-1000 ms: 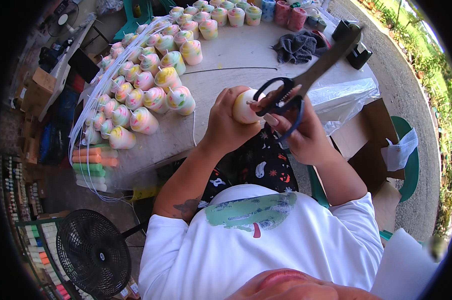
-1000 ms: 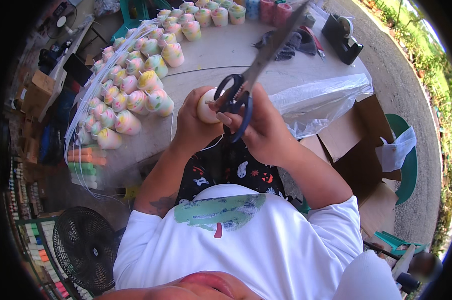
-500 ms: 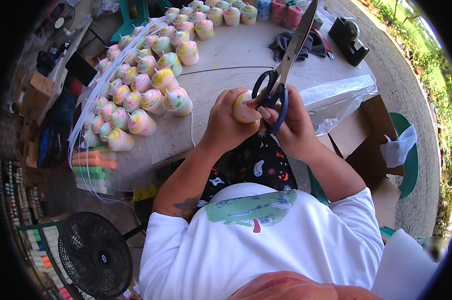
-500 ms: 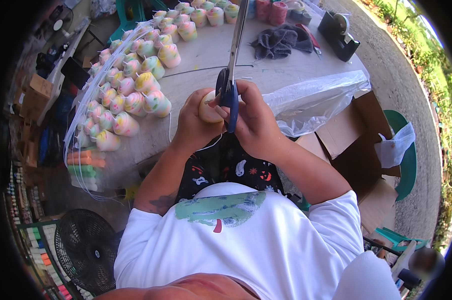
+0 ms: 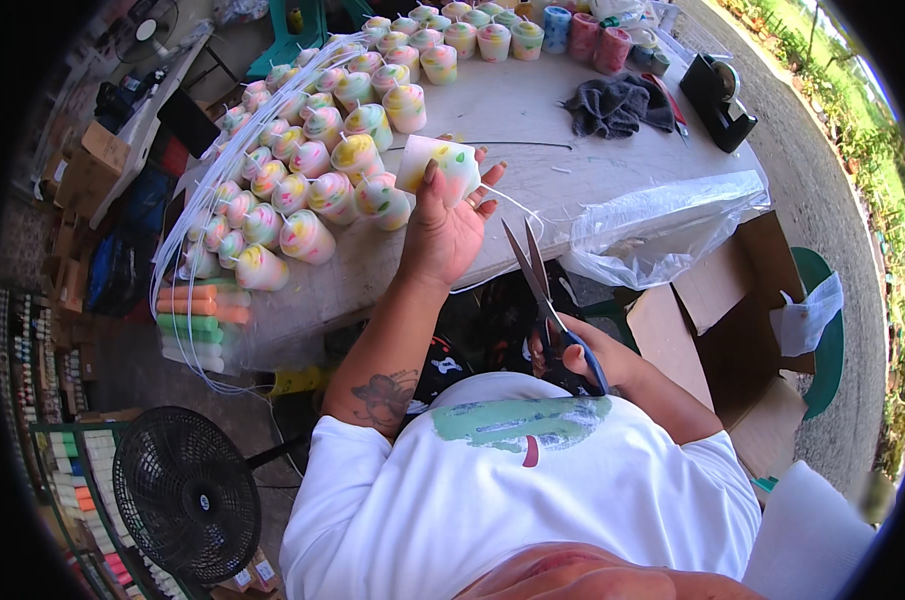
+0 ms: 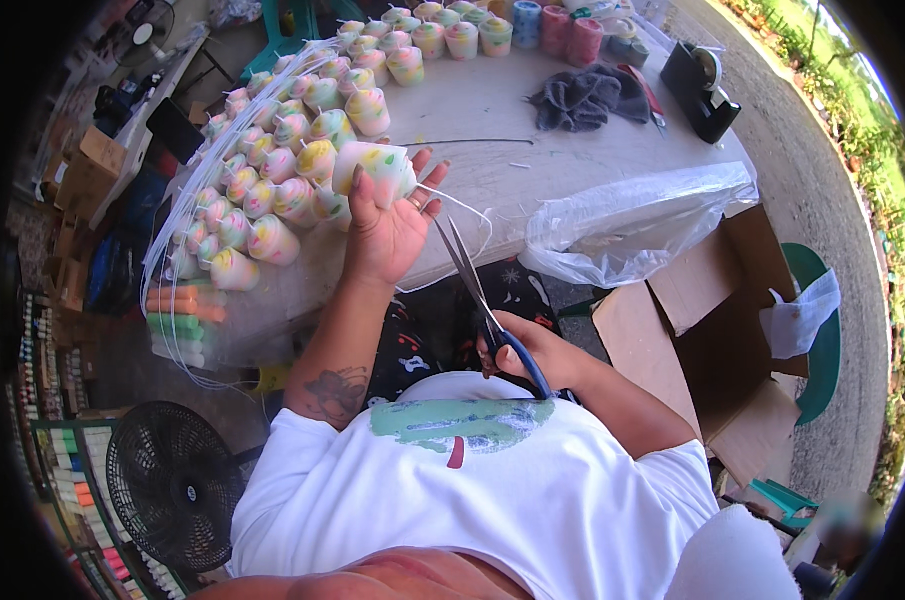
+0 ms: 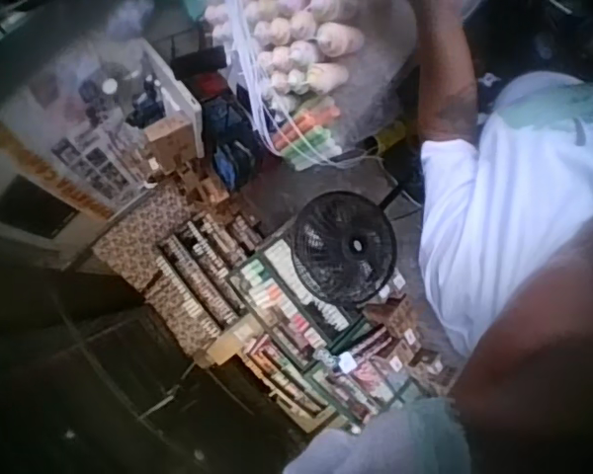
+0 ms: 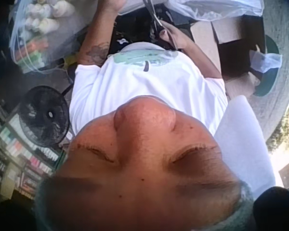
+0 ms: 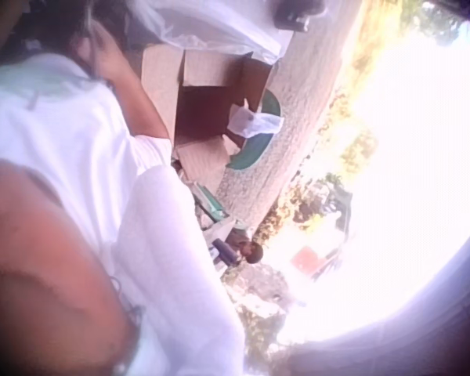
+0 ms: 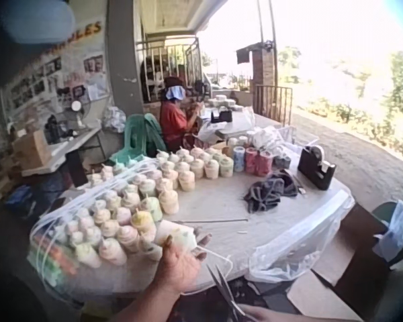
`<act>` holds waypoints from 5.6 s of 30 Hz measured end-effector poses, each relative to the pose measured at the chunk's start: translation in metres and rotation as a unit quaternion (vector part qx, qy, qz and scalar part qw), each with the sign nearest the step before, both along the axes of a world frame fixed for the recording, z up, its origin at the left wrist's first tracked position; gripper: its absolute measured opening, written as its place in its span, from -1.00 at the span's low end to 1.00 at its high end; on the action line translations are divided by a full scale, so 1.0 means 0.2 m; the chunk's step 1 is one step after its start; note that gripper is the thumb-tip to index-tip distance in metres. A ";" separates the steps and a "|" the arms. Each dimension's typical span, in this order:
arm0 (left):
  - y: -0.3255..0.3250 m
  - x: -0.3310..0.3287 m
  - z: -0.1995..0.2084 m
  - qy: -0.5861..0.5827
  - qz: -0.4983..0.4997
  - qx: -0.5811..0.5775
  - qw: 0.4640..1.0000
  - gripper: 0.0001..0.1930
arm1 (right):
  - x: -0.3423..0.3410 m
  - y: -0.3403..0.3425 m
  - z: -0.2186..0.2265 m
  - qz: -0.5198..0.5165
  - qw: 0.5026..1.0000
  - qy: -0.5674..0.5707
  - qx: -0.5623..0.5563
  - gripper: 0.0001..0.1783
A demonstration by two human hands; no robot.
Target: The person assembles small decorative candles by inserting wicks, trimming them with scissors, and wiping the candles with a cloth. They handle each candle individually and place finished units on the table.
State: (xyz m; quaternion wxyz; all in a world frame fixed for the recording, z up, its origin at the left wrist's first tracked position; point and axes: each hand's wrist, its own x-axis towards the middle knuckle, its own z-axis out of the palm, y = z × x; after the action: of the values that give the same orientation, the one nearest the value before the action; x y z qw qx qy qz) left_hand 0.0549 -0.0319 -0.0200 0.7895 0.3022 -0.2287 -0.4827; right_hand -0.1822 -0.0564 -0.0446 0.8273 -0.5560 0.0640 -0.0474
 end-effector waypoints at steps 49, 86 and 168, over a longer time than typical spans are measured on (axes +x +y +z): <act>-0.90 0.30 0.25 -0.756 0.088 0.409 0.504 -0.37 | -0.07 -0.78 0.31 -0.318 0.665 0.392 -0.551 -0.52; 1.39 -0.08 0.63 -0.450 -0.225 -0.474 0.722 -0.82 | 0.68 -0.22 0.20 -0.130 0.788 0.059 -0.599 -0.31; -0.22 0.10 -0.04 -0.710 -0.030 0.079 0.699 -0.36 | 0.09 -0.53 0.29 -0.131 0.958 0.190 -0.170 -0.62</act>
State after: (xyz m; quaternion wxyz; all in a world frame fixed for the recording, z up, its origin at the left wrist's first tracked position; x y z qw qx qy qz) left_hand 0.0744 -0.0751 -0.0282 0.3508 0.6096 -0.6915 -0.1649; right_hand -0.1650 -0.1627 0.0135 0.6794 -0.6741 0.2837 -0.0592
